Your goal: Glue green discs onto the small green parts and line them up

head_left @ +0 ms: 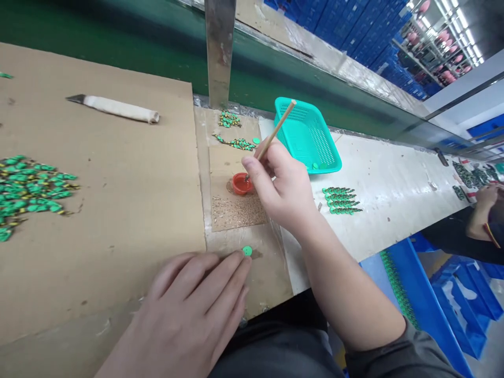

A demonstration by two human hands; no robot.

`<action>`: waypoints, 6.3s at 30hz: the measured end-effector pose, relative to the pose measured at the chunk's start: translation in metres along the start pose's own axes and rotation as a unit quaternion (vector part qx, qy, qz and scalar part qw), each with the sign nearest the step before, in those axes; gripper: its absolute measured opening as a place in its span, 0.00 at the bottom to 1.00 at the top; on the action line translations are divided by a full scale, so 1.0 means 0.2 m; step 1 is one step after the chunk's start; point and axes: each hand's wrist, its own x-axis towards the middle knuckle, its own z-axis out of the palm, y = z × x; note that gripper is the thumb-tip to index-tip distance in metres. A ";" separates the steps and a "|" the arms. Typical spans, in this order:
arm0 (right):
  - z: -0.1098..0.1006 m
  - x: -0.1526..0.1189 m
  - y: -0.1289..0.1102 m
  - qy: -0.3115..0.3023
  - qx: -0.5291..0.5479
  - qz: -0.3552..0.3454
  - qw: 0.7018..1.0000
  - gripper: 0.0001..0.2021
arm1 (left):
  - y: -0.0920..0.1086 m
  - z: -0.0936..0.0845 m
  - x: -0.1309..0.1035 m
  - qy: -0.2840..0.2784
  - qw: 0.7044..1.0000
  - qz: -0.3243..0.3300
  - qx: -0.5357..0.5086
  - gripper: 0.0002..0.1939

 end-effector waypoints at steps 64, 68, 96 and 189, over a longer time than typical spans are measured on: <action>-0.05 -0.56 -0.24 0.017 0.074 0.026 0.997 0.08 | 0.00 -0.02 0.02 -0.025 1.000 -0.013 -0.009 0.17; -0.04 -0.57 -0.24 0.081 0.101 0.043 0.991 0.06 | 0.00 -0.03 0.02 -0.025 1.000 -0.016 -0.009 0.17; -0.09 -0.71 -0.32 -0.104 0.032 0.032 0.993 0.11 | 0.07 -0.09 0.02 -0.067 0.997 -0.049 -0.005 0.09; -0.14 -0.48 -0.79 0.002 0.568 0.409 0.714 0.18 | 0.22 -0.37 0.04 0.176 0.761 -0.413 -0.469 0.15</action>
